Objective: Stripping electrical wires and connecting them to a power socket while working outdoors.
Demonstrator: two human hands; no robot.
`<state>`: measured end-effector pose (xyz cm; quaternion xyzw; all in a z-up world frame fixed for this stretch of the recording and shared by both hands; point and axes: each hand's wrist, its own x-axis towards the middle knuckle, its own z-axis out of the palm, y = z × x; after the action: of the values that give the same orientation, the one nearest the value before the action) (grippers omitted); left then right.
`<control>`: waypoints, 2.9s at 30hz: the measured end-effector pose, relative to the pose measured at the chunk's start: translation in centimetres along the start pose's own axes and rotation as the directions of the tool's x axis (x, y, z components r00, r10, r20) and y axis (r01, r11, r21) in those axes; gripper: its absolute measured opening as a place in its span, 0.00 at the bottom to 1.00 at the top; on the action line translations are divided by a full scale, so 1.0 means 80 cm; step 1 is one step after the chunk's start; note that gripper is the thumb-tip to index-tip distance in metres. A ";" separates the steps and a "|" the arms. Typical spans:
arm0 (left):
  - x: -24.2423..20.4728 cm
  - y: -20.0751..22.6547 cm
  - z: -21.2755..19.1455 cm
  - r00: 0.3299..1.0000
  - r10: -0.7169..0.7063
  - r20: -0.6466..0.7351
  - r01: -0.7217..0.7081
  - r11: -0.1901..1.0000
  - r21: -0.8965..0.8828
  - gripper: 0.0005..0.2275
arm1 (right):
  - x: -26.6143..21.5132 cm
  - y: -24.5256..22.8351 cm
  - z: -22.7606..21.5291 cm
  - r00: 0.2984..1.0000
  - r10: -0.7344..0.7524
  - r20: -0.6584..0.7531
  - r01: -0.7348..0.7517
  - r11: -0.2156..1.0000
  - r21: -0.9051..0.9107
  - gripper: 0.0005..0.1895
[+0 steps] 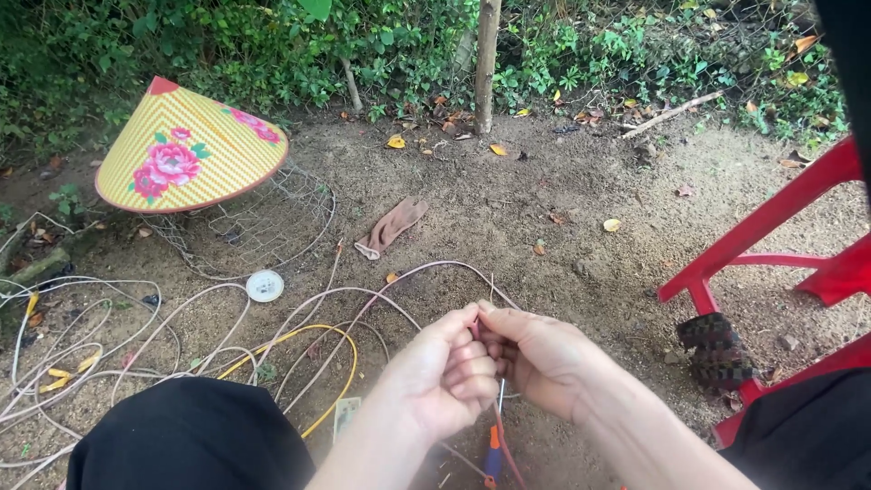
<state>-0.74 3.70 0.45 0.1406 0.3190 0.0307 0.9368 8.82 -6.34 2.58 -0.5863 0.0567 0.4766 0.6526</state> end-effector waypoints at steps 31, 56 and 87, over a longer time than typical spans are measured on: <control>-0.020 -0.016 0.021 0.891 0.367 -0.268 -0.213 0.859 0.466 0.18 | 0.004 -0.001 0.000 0.995 -0.052 0.083 0.056 0.998 -0.042 0.08; -0.053 -0.023 0.028 0.873 0.471 -0.128 -0.401 0.842 0.362 0.18 | -0.035 -0.011 0.005 0.949 -0.162 0.270 0.185 0.981 -0.063 0.10; -0.093 -0.016 0.032 0.787 0.601 -0.143 -0.567 0.794 0.220 0.14 | -0.090 0.019 0.078 0.838 -0.544 0.047 0.541 0.815 -0.209 0.12</control>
<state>-5.19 0.78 6.42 0.3056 0.3558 0.3074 0.8279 0.85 -5.45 7.95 -0.6484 -0.1594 0.2701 0.6937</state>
